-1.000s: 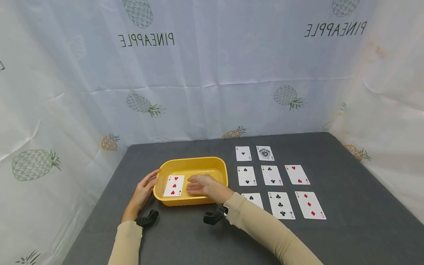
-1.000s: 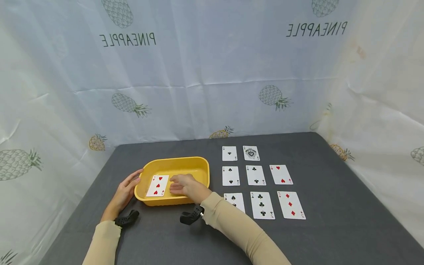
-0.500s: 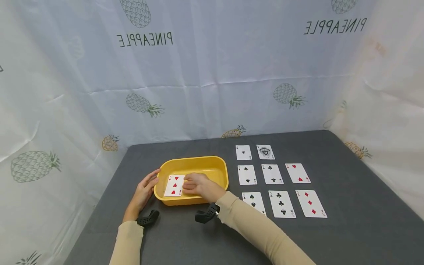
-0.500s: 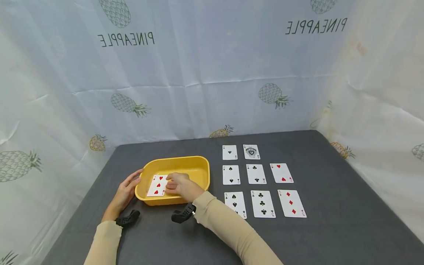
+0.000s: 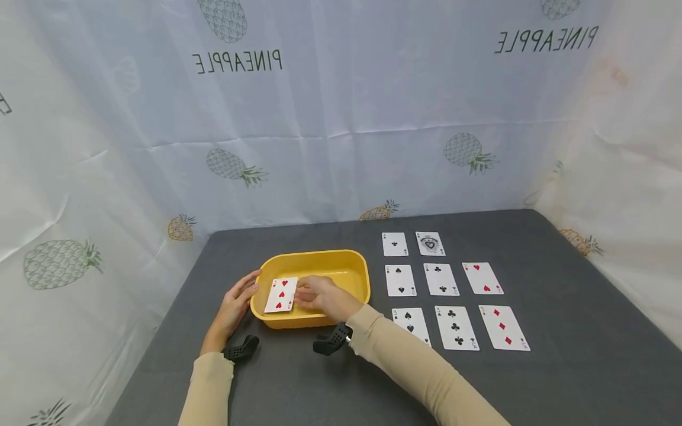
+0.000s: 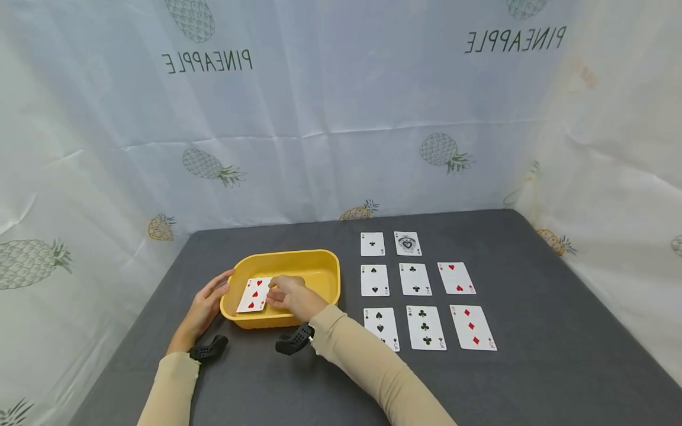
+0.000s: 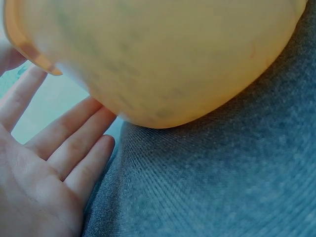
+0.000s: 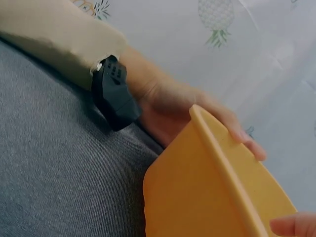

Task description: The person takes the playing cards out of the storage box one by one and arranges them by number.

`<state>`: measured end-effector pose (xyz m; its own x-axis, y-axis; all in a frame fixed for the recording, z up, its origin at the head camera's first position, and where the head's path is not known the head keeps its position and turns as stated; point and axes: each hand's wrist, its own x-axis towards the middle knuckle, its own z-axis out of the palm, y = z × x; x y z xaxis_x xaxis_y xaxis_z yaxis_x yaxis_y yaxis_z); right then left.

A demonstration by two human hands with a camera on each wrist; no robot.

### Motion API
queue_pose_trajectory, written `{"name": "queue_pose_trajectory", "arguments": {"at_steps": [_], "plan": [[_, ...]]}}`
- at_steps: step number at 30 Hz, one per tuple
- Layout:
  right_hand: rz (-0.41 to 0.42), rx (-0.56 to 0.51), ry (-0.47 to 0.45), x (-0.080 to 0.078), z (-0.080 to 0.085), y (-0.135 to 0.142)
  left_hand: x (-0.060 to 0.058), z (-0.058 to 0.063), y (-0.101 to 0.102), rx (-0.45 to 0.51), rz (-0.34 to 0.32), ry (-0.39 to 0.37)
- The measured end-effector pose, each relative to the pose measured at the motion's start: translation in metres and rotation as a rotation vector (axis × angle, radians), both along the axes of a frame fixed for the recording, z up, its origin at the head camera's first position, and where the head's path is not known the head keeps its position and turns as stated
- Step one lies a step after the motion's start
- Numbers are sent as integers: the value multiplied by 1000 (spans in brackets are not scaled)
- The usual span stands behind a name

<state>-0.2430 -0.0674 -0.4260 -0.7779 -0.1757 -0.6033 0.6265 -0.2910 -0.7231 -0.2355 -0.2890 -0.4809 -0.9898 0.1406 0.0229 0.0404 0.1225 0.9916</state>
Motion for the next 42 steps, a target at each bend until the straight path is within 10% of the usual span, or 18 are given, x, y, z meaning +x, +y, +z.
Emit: {"name": "queue_pose_trajectory", "arguments": {"at_steps": [14,42], "plan": [[77,238,72,-6,-5,-8,-2,0,3,18,-19,33],[121,59,108,8,2,17,0,0,1,-8,-10,24]]}}
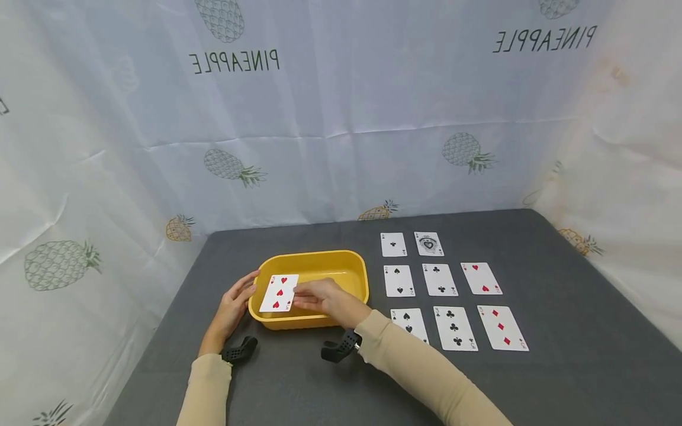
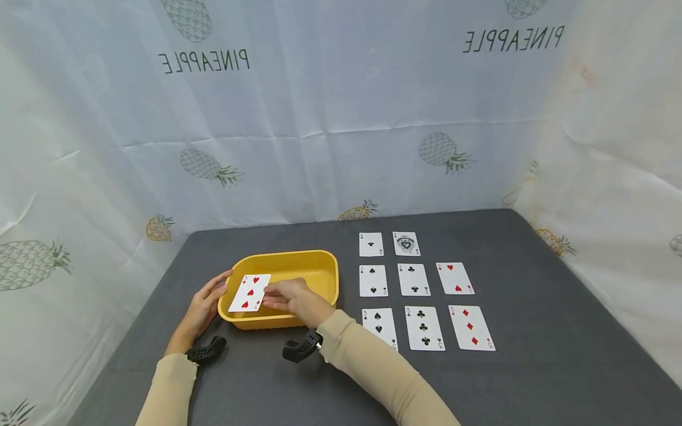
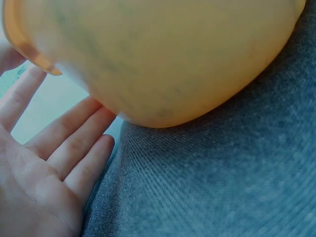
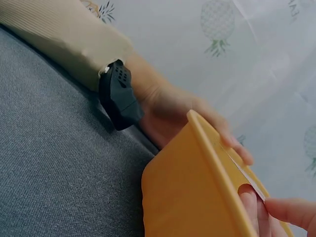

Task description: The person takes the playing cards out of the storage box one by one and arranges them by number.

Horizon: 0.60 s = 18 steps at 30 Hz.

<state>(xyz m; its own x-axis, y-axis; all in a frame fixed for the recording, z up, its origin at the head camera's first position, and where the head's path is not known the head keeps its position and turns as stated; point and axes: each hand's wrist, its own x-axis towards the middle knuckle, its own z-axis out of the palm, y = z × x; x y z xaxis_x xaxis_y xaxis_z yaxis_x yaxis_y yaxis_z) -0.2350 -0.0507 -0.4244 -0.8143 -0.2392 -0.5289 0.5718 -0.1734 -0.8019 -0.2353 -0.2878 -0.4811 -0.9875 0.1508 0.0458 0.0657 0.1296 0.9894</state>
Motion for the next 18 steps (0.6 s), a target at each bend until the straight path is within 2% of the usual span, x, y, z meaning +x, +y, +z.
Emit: {"name": "queue_pose_trajectory", "arguments": {"at_steps": [10,18], "plan": [[-8,-34,22,2,10,14,1,0,-1,7,-3,7],[-16,-82,38,4,11,32,2,2,-1,4,-16,12]]}}
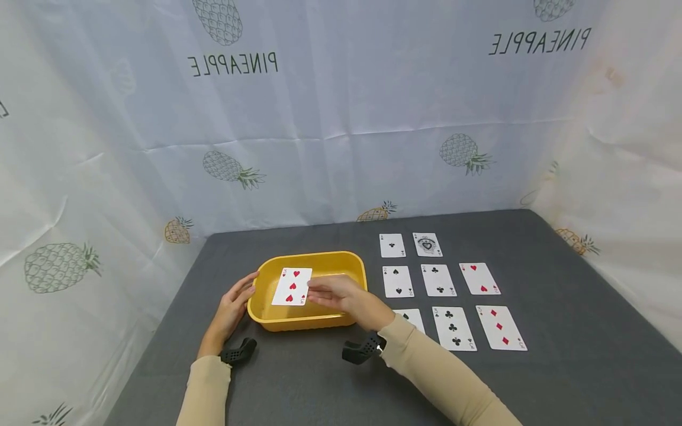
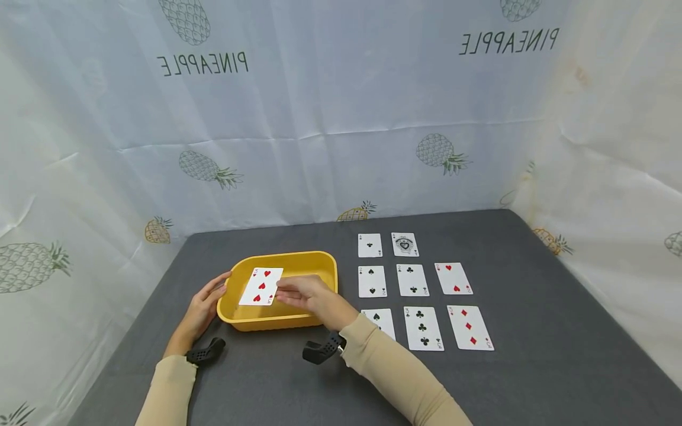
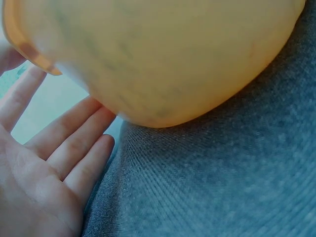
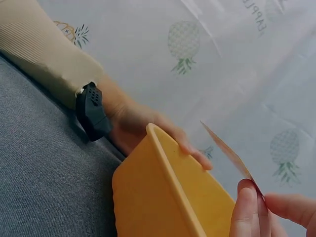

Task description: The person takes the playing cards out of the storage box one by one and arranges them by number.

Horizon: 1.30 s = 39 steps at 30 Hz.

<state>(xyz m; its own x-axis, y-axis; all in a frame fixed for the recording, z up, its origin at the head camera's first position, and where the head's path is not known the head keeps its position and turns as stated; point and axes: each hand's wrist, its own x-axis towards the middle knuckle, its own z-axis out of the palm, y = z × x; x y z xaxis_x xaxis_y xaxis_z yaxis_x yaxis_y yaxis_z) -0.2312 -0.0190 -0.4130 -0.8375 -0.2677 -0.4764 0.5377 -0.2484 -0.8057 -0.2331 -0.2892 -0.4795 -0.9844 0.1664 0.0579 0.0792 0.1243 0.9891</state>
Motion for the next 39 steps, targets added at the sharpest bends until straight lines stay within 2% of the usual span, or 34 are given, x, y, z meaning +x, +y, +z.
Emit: {"name": "queue_pose_trajectory", "arguments": {"at_steps": [18,26,32,38,39], "plan": [[10,-52,63,11,15,49,0,1,1,-15,6,-24],[16,-33,106,14,17,81,0,0,-1,-10,7,-20],[20,-64,129,16,19,108,-2,-2,-3,32,-13,17],[16,-102,159,23,19,139,-2,-3,-3,32,-25,26],[75,-59,238,27,17,148,-2,-3,-2,32,-25,25]]}}
